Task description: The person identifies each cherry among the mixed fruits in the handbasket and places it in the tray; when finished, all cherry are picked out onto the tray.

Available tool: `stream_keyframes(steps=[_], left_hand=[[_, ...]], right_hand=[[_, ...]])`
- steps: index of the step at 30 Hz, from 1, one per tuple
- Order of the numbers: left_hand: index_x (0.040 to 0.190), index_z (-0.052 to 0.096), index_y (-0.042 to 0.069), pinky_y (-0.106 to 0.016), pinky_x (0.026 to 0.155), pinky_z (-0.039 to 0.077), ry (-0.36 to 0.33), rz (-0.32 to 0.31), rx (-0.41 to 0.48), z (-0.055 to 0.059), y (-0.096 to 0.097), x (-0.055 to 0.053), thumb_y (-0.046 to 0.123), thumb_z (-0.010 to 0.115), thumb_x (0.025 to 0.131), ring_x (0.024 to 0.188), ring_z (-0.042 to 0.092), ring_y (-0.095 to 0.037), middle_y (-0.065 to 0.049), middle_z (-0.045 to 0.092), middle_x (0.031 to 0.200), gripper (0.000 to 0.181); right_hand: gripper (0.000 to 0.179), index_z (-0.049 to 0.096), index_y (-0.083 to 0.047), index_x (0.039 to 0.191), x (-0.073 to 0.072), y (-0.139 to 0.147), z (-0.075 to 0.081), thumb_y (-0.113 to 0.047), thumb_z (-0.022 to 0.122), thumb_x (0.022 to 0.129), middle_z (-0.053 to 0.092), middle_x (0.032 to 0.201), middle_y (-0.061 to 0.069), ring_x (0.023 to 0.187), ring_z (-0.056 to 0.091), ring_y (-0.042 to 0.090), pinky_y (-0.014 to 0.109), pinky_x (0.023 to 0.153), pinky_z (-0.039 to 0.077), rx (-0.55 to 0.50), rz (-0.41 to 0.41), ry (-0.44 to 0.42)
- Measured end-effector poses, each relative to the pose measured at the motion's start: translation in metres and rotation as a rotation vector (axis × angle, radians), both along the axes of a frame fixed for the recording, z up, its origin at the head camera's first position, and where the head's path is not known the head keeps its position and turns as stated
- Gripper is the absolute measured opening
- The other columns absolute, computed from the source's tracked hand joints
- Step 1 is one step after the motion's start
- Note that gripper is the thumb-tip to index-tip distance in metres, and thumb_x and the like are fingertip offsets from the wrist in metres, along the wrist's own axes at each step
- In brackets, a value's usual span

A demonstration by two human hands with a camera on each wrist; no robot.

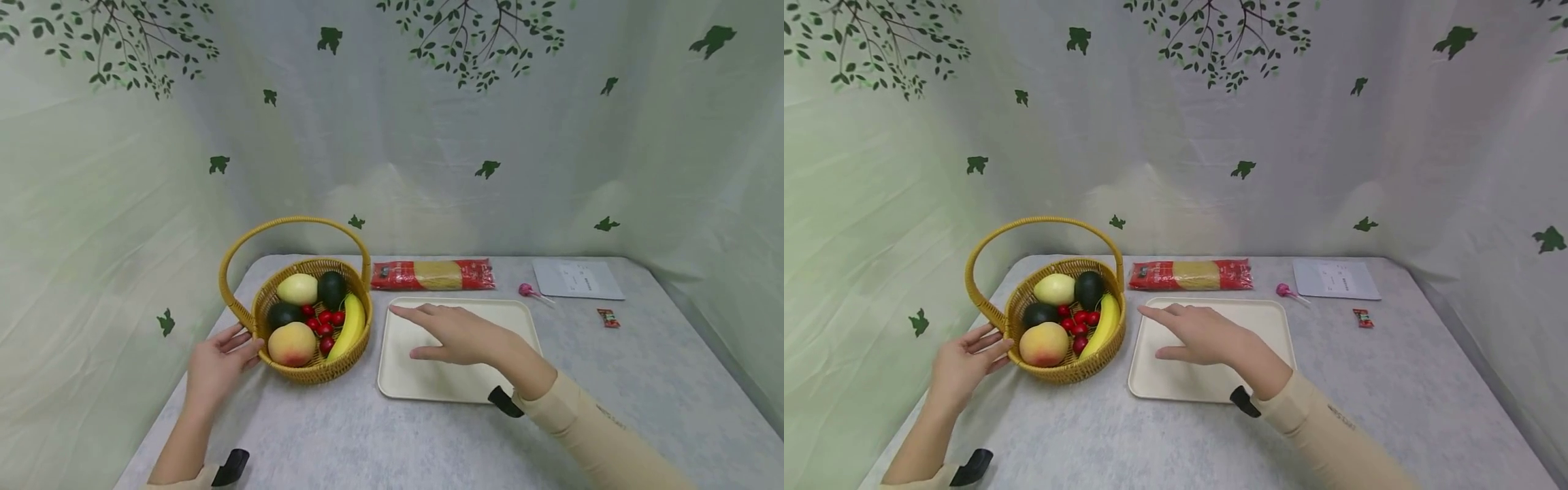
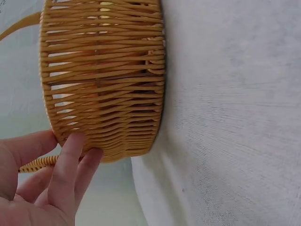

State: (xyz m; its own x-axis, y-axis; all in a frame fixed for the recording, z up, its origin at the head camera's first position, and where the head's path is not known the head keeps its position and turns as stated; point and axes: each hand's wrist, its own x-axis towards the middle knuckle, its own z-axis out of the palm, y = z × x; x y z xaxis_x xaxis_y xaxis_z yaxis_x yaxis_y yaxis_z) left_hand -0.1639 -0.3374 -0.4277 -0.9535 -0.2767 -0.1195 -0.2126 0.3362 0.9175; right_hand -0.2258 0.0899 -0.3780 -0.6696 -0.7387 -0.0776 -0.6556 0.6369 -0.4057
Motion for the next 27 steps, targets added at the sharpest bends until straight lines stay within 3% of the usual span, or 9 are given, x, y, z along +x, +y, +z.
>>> stream_keyframes(steps=[3,5,6,9,12,14,20,27], left_hand=[[0.168,0.031,0.002,-0.024,0.083,0.066,-0.014,0.015,0.17,-0.001,-0.005,0.0,0.012,0.077,0.101,0.091,0.074,0.005,-0.002,0.076,0.126,0.083],[0.17,0.027,0.004,-0.026,0.086,0.066,-0.027,0.013,0.249,-0.003,-0.007,0.0,0.008,0.078,0.099,0.094,0.074,0.003,0.013,0.072,0.116,0.087],[0.171,0.026,0.005,-0.027,0.087,0.066,-0.033,0.012,0.264,-0.004,-0.007,0.001,0.008,0.078,0.099,0.095,0.074,0.002,0.014,0.071,0.115,0.089],[0.172,0.023,0.009,-0.029,0.09,0.066,-0.043,0.001,0.27,-0.006,-0.005,0.001,0.009,0.079,0.099,0.097,0.074,0.001,-0.004,0.066,0.135,0.092],[0.173,0.021,0.011,-0.029,0.09,0.065,-0.04,-0.009,0.249,-0.005,-0.003,0.0,0.011,0.077,0.1,0.098,0.073,0.001,-0.023,0.047,0.158,0.092],[0.173,0.021,0.012,-0.029,0.09,0.065,-0.036,-0.009,0.24,-0.006,-0.003,0.0,0.01,0.076,0.101,0.098,0.073,0.001,-0.027,0.039,0.164,0.09],[0.172,0.025,0.01,-0.028,0.09,0.065,-0.045,-0.001,0.244,-0.007,-0.004,-0.002,0.007,0.074,0.102,0.098,0.073,0.002,-0.023,0.045,0.16,0.085],[0.17,0.027,0.009,-0.029,0.092,0.065,-0.039,-0.021,0.323,-0.007,-0.009,-0.002,0.007,0.075,0.101,0.102,0.074,0.0,0.0,0.062,0.136,0.084]], right_hand=[[0.08,0.028,-0.034,0.172,-0.01,-0.016,0.006,-0.045,0.07,0.104,0.046,0.169,-0.001,0.15,0.053,0.026,0.052,0.123,0.047,-0.049,0.016,-0.054],[0.079,0.028,-0.032,0.172,-0.017,-0.026,0.008,-0.043,0.07,0.105,0.049,0.167,-0.002,0.145,0.057,0.022,0.047,0.12,0.051,-0.08,0.042,-0.081],[0.079,0.029,-0.031,0.172,-0.019,-0.031,0.009,-0.041,0.07,0.105,0.052,0.165,-0.001,0.142,0.06,0.022,0.046,0.117,0.053,-0.088,0.053,-0.092],[0.075,0.031,-0.028,0.171,-0.026,-0.045,0.012,-0.038,0.069,0.106,0.06,0.156,0.005,0.135,0.063,0.023,0.044,0.11,0.057,-0.105,0.084,-0.124],[0.071,0.036,-0.026,0.169,-0.034,-0.059,0.013,-0.038,0.069,0.107,0.065,0.148,0.011,0.132,0.065,0.028,0.043,0.107,0.059,-0.109,0.11,-0.134],[0.067,0.04,-0.024,0.167,-0.039,-0.069,0.013,-0.036,0.068,0.107,0.067,0.144,0.013,0.131,0.066,0.03,0.043,0.107,0.059,-0.107,0.127,-0.149],[0.05,0.058,-0.019,0.155,-0.056,-0.098,0.011,-0.033,0.067,0.108,0.071,0.134,0.01,0.113,0.067,0.02,0.033,0.097,0.059,-0.059,0.158,-0.121],[0.042,0.067,-0.014,0.146,-0.073,-0.132,0.009,-0.034,0.067,0.108,0.071,0.135,0.011,0.113,0.066,0.018,0.029,0.094,0.059,-0.027,0.197,-0.133]])
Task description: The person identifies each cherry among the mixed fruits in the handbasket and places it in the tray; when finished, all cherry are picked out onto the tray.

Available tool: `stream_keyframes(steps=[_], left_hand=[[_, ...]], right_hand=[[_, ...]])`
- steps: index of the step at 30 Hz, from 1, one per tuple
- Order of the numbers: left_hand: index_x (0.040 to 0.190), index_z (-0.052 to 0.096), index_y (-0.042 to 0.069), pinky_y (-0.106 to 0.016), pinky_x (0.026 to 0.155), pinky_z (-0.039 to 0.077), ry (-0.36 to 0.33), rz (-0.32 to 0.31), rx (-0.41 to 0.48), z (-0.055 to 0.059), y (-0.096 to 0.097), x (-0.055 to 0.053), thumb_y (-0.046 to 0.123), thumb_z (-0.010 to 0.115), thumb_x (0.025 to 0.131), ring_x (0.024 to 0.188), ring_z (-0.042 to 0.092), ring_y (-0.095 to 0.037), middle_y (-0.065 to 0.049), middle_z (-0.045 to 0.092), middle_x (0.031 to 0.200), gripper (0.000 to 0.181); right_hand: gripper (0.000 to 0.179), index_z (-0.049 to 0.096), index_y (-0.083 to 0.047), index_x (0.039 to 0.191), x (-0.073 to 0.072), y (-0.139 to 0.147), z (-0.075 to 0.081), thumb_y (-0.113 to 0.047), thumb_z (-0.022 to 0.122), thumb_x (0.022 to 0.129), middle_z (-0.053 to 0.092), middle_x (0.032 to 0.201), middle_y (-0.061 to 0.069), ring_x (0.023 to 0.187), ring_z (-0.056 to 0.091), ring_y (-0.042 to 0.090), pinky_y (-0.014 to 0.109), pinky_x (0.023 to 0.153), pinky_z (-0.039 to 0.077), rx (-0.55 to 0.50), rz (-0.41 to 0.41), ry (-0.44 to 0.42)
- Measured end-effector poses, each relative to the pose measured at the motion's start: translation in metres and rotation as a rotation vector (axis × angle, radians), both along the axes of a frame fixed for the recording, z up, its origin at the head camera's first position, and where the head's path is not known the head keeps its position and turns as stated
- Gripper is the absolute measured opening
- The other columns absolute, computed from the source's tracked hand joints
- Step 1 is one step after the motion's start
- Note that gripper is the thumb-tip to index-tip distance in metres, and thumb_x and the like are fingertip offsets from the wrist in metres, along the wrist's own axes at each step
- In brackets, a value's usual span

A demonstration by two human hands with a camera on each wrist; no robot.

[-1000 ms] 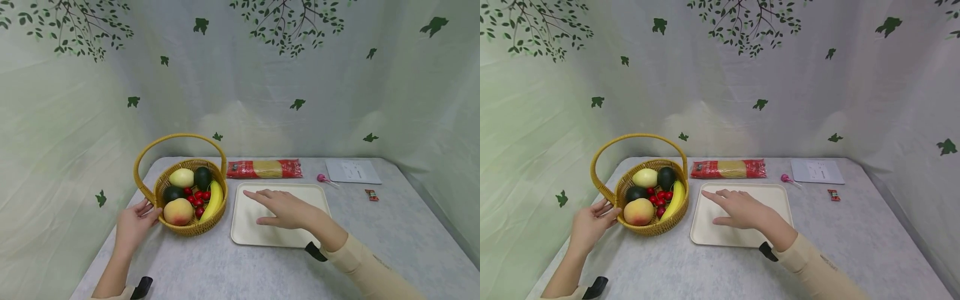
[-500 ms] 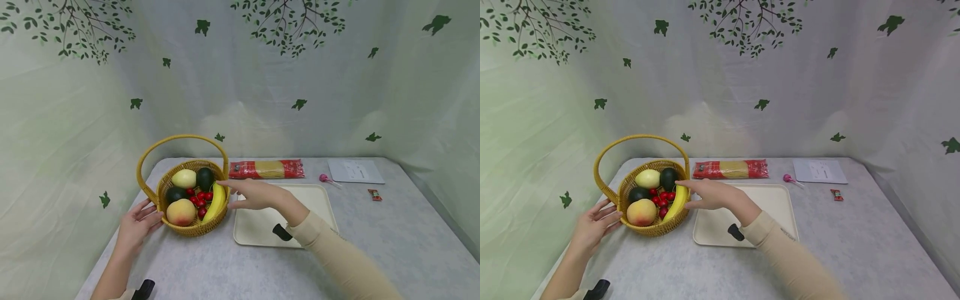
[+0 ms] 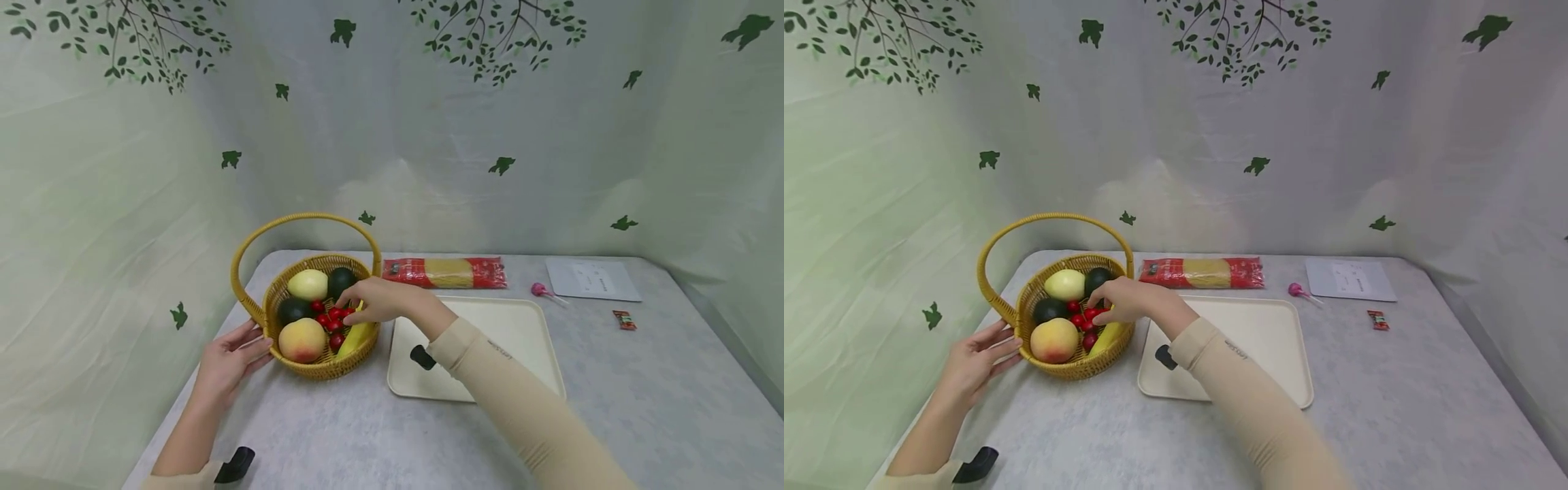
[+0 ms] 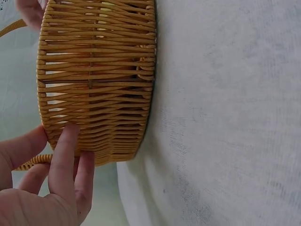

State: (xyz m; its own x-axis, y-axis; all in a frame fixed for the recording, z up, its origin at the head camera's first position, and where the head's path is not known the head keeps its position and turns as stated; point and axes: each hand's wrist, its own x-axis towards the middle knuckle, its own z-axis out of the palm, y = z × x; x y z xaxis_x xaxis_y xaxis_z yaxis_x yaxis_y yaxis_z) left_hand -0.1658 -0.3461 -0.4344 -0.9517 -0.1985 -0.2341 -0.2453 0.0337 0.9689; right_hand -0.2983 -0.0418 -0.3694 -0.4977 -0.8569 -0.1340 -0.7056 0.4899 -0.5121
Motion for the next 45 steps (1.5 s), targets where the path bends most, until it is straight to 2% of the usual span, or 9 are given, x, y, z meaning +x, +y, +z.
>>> stream_keyframes(steps=[9,16,20,24,27,32,36,40,45], left_hand=[[0.169,0.029,0.008,-0.028,0.092,0.065,0.002,-0.011,0.03,0.002,-0.002,0.0,0.008,0.075,0.101,0.102,0.073,-0.001,0.002,0.057,0.137,0.083],[0.169,0.031,0.009,-0.028,0.091,0.065,0.001,-0.006,0.018,0.0,-0.003,0.001,0.006,0.074,0.102,0.101,0.073,-0.001,0.001,0.06,0.136,0.079],[0.167,0.036,0.006,-0.029,0.09,0.066,0.008,0.024,-0.004,0.0,0.002,0.001,0.005,0.075,0.1,0.098,0.074,-0.002,0.005,0.065,0.126,0.077],[0.147,0.048,0.005,-0.033,0.09,0.066,0.037,0.075,-0.047,0.001,0.009,0.004,0.002,0.075,0.099,0.094,0.073,-0.006,0.002,0.062,0.116,0.055],[0.135,0.048,0.005,-0.035,0.09,0.067,0.044,0.086,-0.102,0.001,0.012,0.005,0.0,0.074,0.1,0.094,0.071,-0.008,-0.005,0.057,0.119,0.044],[0.143,0.057,-0.001,-0.031,0.088,0.067,0.035,0.049,-0.216,0.006,0.011,0.004,0.006,0.071,0.103,0.097,0.071,-0.003,-0.016,0.059,0.135,0.043],[0.147,0.06,-0.005,-0.029,0.088,0.066,0.009,0.012,-0.232,0.01,0.005,0.002,0.009,0.07,0.104,0.096,0.072,0.001,-0.008,0.066,0.132,0.046],[0.151,0.057,-0.006,-0.028,0.09,0.066,-0.022,-0.059,-0.153,0.01,-0.002,-0.001,0.011,0.073,0.103,0.098,0.073,0.0,0.003,0.069,0.125,0.053],[0.154,0.054,-0.005,-0.027,0.091,0.065,-0.039,-0.127,-0.028,0.008,-0.009,-0.005,0.012,0.074,0.103,0.105,0.072,-0.003,0.006,0.069,0.123,0.058]], right_hand=[[0.042,0.065,-0.013,0.148,-0.013,-0.033,-0.002,-0.023,0.069,0.107,0.073,0.121,0.01,0.093,0.062,0.014,0.022,0.074,0.05,0.08,-0.025,-0.085],[0.041,0.067,-0.018,0.147,-0.018,-0.049,-0.005,-0.023,0.07,0.107,0.069,0.135,0.005,0.095,0.06,0.012,0.024,0.081,0.052,0.185,-0.108,-0.088],[0.035,0.071,-0.02,0.141,-0.019,-0.053,-0.007,-0.025,0.071,0.106,0.068,0.136,0.002,0.103,0.062,0.014,0.029,0.09,0.055,0.244,-0.157,-0.08],[0.027,0.074,-0.018,0.132,-0.019,-0.055,-0.009,-0.024,0.072,0.105,0.069,0.129,0.003,0.104,0.068,0.017,0.031,0.09,0.059,0.269,-0.174,-0.105],[0.024,0.074,-0.017,0.128,-0.019,-0.056,-0.009,-0.021,0.073,0.105,0.069,0.125,0.004,0.101,0.071,0.019,0.031,0.088,0.061,0.266,-0.181,-0.142],[0.022,0.075,-0.018,0.126,-0.019,-0.058,-0.006,-0.019,0.073,0.104,0.069,0.123,0.003,0.097,0.072,0.019,0.03,0.083,0.06,0.276,-0.206,-0.174],[0.021,0.075,-0.018,0.124,-0.018,-0.06,-0.006,-0.02,0.074,0.103,0.069,0.117,-0.001,0.093,0.071,0.016,0.028,0.08,0.059,0.299,-0.208,-0.194],[0.019,0.075,-0.019,0.122,-0.018,-0.061,-0.006,-0.02,0.075,0.103,0.069,0.109,-0.005,0.089,0.069,0.012,0.025,0.076,0.058,0.327,-0.2,-0.198],[0.017,0.075,-0.017,0.118,-0.02,-0.062,-0.009,-0.016,0.076,0.101,0.068,0.103,-0.005,0.084,0.067,0.012,0.023,0.072,0.056,0.322,-0.2,-0.217]])
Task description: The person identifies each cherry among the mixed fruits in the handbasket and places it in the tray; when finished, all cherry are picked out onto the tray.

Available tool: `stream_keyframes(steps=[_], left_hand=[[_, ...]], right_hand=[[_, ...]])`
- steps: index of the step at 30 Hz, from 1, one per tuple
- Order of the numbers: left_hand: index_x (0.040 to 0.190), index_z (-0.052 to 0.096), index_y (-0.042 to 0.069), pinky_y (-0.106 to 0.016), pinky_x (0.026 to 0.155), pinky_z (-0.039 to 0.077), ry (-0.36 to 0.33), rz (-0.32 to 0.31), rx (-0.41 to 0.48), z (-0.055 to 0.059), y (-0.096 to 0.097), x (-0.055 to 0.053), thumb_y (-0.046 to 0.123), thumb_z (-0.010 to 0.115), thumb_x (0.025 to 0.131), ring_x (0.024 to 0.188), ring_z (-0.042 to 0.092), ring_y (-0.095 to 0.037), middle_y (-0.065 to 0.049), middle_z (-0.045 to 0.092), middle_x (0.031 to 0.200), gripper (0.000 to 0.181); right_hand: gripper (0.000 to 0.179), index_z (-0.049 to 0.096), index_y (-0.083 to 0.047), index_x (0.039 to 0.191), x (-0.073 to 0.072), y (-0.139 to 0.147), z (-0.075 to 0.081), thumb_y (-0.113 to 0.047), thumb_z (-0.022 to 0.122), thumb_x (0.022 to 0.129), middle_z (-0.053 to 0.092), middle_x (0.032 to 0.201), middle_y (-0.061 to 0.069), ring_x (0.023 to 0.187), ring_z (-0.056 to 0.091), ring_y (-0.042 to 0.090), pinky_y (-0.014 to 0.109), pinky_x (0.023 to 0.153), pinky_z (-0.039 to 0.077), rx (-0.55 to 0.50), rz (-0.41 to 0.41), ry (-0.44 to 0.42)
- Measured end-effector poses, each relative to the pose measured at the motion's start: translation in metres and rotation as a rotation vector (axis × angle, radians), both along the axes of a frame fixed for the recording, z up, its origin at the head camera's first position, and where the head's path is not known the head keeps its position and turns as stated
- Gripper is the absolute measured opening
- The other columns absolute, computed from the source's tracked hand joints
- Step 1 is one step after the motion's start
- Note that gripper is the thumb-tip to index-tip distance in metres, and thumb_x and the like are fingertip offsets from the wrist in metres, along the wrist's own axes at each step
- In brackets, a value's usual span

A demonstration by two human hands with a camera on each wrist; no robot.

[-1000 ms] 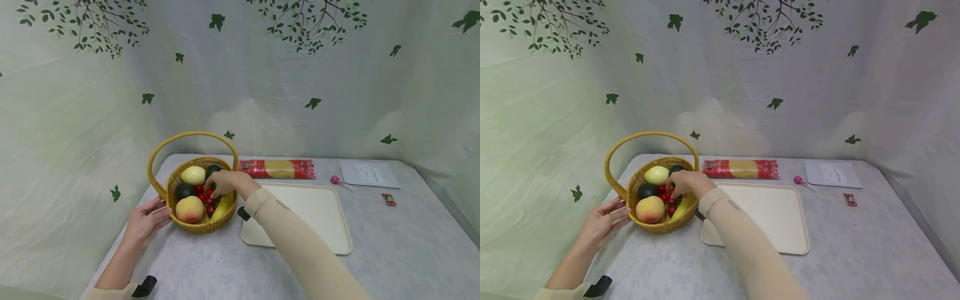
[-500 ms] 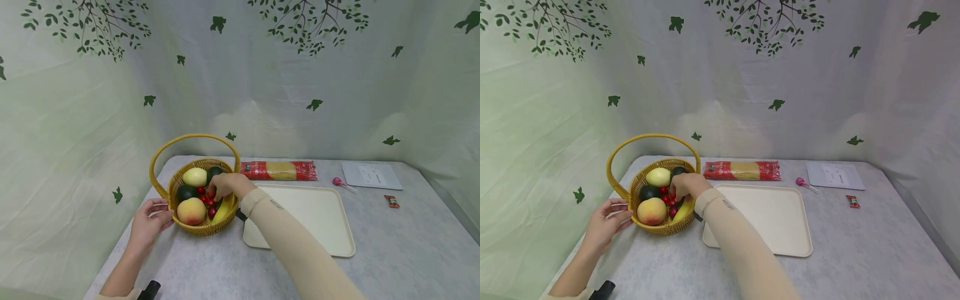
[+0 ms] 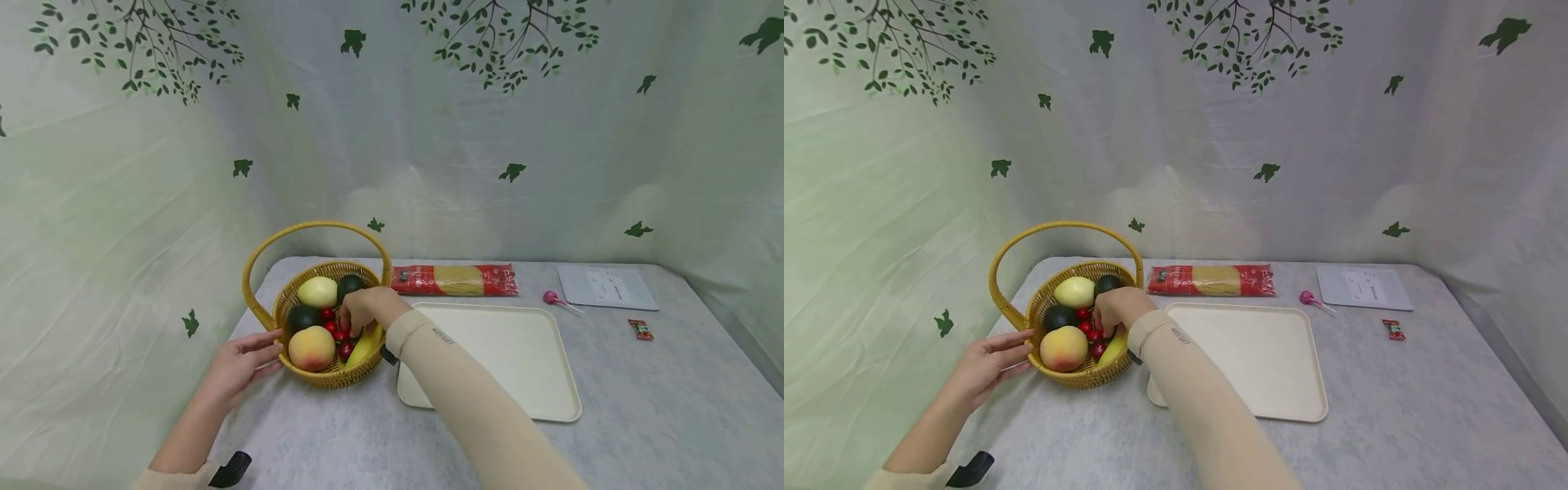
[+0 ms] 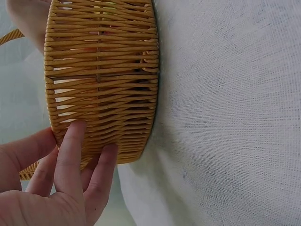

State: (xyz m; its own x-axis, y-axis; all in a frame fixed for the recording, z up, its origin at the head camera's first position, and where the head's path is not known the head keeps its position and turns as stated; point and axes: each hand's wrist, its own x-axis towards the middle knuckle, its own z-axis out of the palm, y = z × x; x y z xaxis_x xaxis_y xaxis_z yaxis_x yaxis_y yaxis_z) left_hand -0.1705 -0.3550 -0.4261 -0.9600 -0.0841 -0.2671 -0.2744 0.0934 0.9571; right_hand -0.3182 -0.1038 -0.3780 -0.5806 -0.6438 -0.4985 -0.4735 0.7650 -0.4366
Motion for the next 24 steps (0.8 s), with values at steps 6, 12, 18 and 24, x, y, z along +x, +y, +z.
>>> stream_keyframes(steps=[6,12,18,24], left_hand=[[0.153,0.057,-0.001,-0.028,0.093,0.065,-0.007,-0.019,0.074,-0.001,-0.003,-0.002,0.01,0.075,0.102,0.106,0.073,-0.004,0.009,0.072,0.121,0.055],[0.151,0.06,0.001,-0.028,0.094,0.065,-0.001,-0.01,0.083,-0.002,-0.001,-0.002,0.009,0.075,0.102,0.106,0.074,-0.005,0.008,0.07,0.122,0.052],[0.151,0.06,0.001,-0.027,0.093,0.065,-0.003,-0.004,0.076,-0.002,0.0,0.0,0.009,0.076,0.101,0.105,0.073,-0.004,0.007,0.07,0.122,0.053],[0.155,0.055,-0.001,-0.027,0.094,0.064,-0.022,0.008,0.065,-0.002,-0.001,0.001,0.011,0.076,0.101,0.106,0.073,-0.004,0.005,0.067,0.126,0.059]], right_hand=[[0.013,0.076,-0.014,0.111,-0.002,0.002,-0.002,-0.016,0.08,0.099,0.068,0.097,-0.005,0.078,0.065,0.011,0.023,0.066,0.053,-0.003,0.004,0.01],[0.011,0.074,-0.014,0.106,-0.003,0.006,-0.001,-0.017,0.081,0.098,0.068,0.099,-0.003,0.081,0.066,0.011,0.023,0.068,0.055,-0.052,0.017,0.007],[0.011,0.073,-0.016,0.105,-0.004,0.009,0.001,-0.016,0.08,0.098,0.068,0.103,-0.001,0.088,0.067,0.013,0.026,0.075,0.057,-0.115,0.044,0.042],[0.008,0.072,-0.017,0.108,-0.005,0.012,0.001,-0.016,0.074,0.1,0.067,0.105,-0.001,0.087,0.069,0.014,0.026,0.077,0.059,-0.161,0.088,0.047]])
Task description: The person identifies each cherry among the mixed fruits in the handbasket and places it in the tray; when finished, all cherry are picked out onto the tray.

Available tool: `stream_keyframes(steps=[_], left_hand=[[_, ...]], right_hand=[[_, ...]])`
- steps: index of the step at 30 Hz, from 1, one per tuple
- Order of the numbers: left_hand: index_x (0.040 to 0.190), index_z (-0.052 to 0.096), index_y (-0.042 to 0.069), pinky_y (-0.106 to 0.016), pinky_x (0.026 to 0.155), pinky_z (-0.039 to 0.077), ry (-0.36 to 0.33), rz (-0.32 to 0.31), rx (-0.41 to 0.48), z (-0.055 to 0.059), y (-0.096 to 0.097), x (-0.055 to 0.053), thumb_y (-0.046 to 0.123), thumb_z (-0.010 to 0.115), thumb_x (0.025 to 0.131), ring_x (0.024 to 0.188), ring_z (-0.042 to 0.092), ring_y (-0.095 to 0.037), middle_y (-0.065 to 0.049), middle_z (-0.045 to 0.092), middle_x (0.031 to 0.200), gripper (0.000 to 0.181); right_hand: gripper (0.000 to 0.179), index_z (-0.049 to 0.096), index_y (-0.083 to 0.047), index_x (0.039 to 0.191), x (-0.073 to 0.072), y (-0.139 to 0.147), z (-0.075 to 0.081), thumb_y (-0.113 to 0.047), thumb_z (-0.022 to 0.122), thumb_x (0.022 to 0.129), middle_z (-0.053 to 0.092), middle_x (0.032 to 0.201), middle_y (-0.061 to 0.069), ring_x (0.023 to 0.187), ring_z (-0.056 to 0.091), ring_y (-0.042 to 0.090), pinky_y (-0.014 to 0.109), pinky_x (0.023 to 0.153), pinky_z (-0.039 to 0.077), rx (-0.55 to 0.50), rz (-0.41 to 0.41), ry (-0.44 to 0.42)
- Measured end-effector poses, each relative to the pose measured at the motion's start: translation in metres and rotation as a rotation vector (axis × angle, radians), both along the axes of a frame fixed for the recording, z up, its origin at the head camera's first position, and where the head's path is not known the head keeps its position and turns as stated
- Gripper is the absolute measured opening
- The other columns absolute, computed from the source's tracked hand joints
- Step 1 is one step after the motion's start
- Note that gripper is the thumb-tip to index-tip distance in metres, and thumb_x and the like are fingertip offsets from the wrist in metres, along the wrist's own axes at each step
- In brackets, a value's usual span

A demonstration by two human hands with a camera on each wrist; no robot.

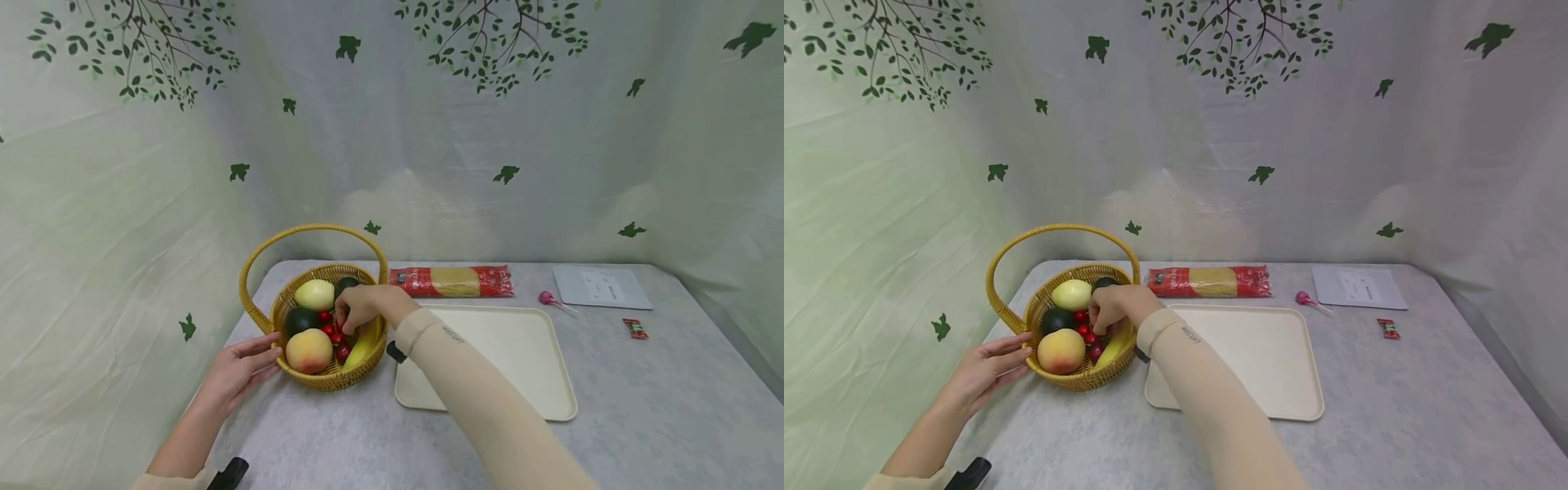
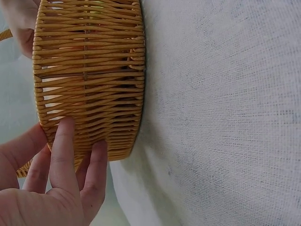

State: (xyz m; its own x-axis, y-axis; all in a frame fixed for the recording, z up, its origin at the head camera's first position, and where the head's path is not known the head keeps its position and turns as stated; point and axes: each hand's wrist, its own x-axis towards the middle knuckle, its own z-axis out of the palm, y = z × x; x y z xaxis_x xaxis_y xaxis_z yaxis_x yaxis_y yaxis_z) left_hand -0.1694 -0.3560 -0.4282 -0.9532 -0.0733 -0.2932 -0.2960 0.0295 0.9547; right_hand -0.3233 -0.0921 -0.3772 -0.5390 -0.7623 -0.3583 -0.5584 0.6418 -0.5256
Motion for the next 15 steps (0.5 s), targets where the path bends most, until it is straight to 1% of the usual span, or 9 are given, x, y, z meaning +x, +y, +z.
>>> stream_keyframes(steps=[3,6,9,12,15], left_hand=[[0.155,0.054,-0.001,-0.027,0.094,0.064,-0.005,0.011,-0.005,0.0,0.0,0.0,0.012,0.077,0.1,0.105,0.073,-0.004,0.005,0.068,0.125,0.061],[0.154,0.056,-0.001,-0.028,0.095,0.064,-0.005,0.009,-0.008,-0.001,-0.001,0.001,0.011,0.077,0.1,0.104,0.073,-0.004,0.006,0.068,0.124,0.059],[0.153,0.058,0.001,-0.029,0.096,0.064,-0.008,0.009,-0.01,-0.002,-0.001,0.001,0.011,0.077,0.101,0.104,0.073,-0.004,0.006,0.068,0.124,0.056],[0.152,0.06,0.002,-0.03,0.096,0.064,-0.009,0.011,-0.008,-0.002,-0.002,0.0,0.012,0.078,0.1,0.104,0.073,-0.003,0.007,0.068,0.123,0.055],[0.151,0.06,0.002,-0.03,0.096,0.064,-0.01,0.011,-0.007,-0.003,-0.002,-0.002,0.012,0.078,0.1,0.104,0.073,-0.004,0.007,0.068,0.122,0.055]], right_hand=[[0.015,0.077,-0.015,0.115,-0.001,0.002,0.001,-0.017,0.072,0.101,0.068,0.103,-0.003,0.084,0.065,0.011,0.023,0.076,0.056,-0.027,0.015,0.001],[0.021,0.079,-0.013,0.122,-0.001,0.006,0.003,-0.016,0.071,0.102,0.07,0.097,-0.004,0.08,0.061,0.008,0.02,0.072,0.053,-0.064,0.042,-0.005],[0.023,0.079,-0.01,0.122,0.001,0.01,0.007,-0.013,0.071,0.101,0.071,0.093,-0.003,0.078,0.057,0.008,0.019,0.069,0.05,-0.11,0.076,0.003],[0.024,0.078,-0.007,0.124,0.002,0.017,0.012,-0.013,0.074,0.1,0.073,0.1,-0.002,0.083,0.059,0.007,0.019,0.07,0.05,-0.163,0.101,0.019],[0.025,0.078,-0.006,0.124,0.002,0.024,0.016,-0.014,0.076,0.1,0.075,0.108,0.003,0.091,0.063,0.012,0.019,0.073,0.052,-0.209,0.116,0.037]])
